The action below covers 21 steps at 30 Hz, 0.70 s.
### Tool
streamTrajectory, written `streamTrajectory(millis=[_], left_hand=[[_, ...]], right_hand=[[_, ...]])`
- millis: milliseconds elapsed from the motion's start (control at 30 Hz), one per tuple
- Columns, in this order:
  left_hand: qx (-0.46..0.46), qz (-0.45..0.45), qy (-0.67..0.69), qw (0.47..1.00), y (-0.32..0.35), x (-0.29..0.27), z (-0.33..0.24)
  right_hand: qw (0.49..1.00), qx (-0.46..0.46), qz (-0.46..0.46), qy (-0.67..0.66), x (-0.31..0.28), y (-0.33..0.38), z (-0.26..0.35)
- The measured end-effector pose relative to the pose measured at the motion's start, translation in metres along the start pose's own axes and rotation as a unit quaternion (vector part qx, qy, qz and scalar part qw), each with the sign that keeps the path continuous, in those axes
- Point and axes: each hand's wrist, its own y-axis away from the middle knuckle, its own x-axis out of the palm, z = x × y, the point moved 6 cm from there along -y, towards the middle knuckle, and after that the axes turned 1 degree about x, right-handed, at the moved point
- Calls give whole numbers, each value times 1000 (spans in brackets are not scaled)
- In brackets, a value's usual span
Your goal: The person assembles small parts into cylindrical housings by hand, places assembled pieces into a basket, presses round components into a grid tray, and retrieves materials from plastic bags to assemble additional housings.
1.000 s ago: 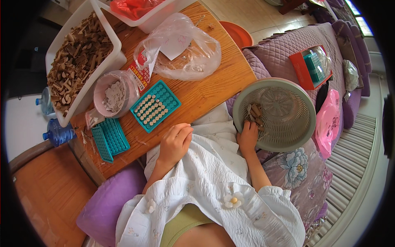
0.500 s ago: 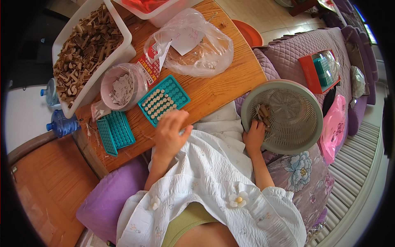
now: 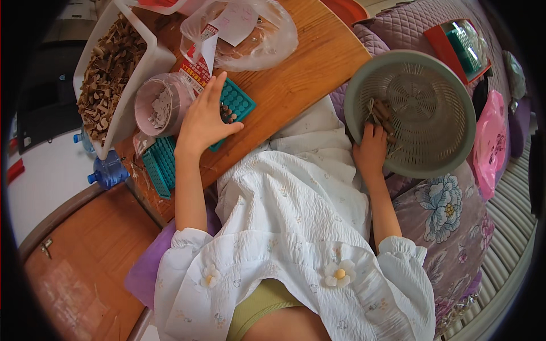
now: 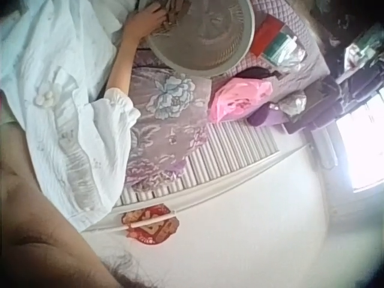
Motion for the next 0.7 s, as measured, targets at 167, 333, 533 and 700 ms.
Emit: streamTrajectory(millis=[167, 333, 533, 700], left_hand=[[-12, 18, 20, 1000, -1, -4, -3], [-21, 22, 17, 999, 1, -1, -1], [-42, -2, 51, 998, 7, -16, -2], [-29, -84, 85, 992, 18, -35, 8]], right_hand=[[1000, -9, -7, 10, 1, 1, -3], [1000, -5, -8, -2, 0, 3, -5], [1000, -3, -12, -1, 0, 2, -5], [1000, -6, -15, 0, -2, 1, -4]])
